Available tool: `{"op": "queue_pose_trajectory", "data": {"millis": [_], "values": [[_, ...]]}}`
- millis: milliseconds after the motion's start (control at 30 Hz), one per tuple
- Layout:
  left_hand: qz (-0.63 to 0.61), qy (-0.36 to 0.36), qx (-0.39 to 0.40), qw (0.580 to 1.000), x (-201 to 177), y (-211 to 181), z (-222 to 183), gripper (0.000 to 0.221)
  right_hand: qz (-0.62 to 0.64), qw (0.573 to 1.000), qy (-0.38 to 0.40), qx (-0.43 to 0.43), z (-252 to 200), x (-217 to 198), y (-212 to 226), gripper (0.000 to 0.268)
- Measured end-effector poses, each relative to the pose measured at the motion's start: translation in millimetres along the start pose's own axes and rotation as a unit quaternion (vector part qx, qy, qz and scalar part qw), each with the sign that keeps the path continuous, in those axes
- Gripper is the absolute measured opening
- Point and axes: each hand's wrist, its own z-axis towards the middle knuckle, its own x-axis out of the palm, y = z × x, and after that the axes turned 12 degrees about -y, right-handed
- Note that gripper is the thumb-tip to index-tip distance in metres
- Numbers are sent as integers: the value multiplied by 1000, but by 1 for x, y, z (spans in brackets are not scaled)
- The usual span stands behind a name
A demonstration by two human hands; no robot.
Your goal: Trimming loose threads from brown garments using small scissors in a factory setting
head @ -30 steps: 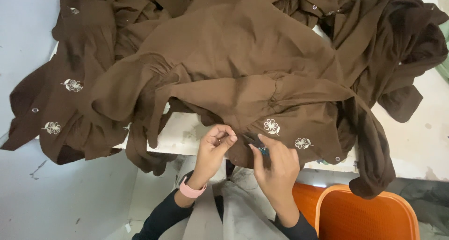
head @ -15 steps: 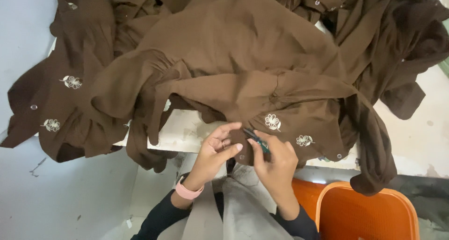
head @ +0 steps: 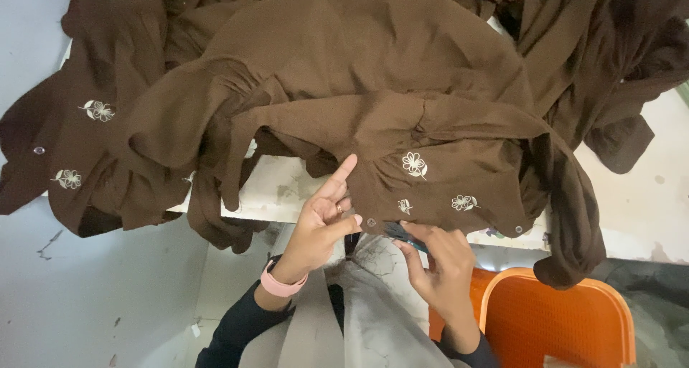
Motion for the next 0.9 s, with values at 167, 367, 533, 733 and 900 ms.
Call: {"op": "queue_pose_trajectory", "data": {"millis": [167,367,533,733,900], "values": [[-57,7,-15,998,3,-2,0,70,71,992,28,101,-6,-1,-4,10],[-32,9,6,999,4,2,-1,71,129,976,44,168,-11,1,-5,13],[-41,12,2,999,5,2,-1,71,154,971,52,177,-13,5,-9,14],[-54,4,5,999,9,-1,0,77,153,972,12,177,-15,9,-11,12],[-54,-14,-13,998,11,-3,1,81,164,966,3,199,-14,8,-10,11]]}}
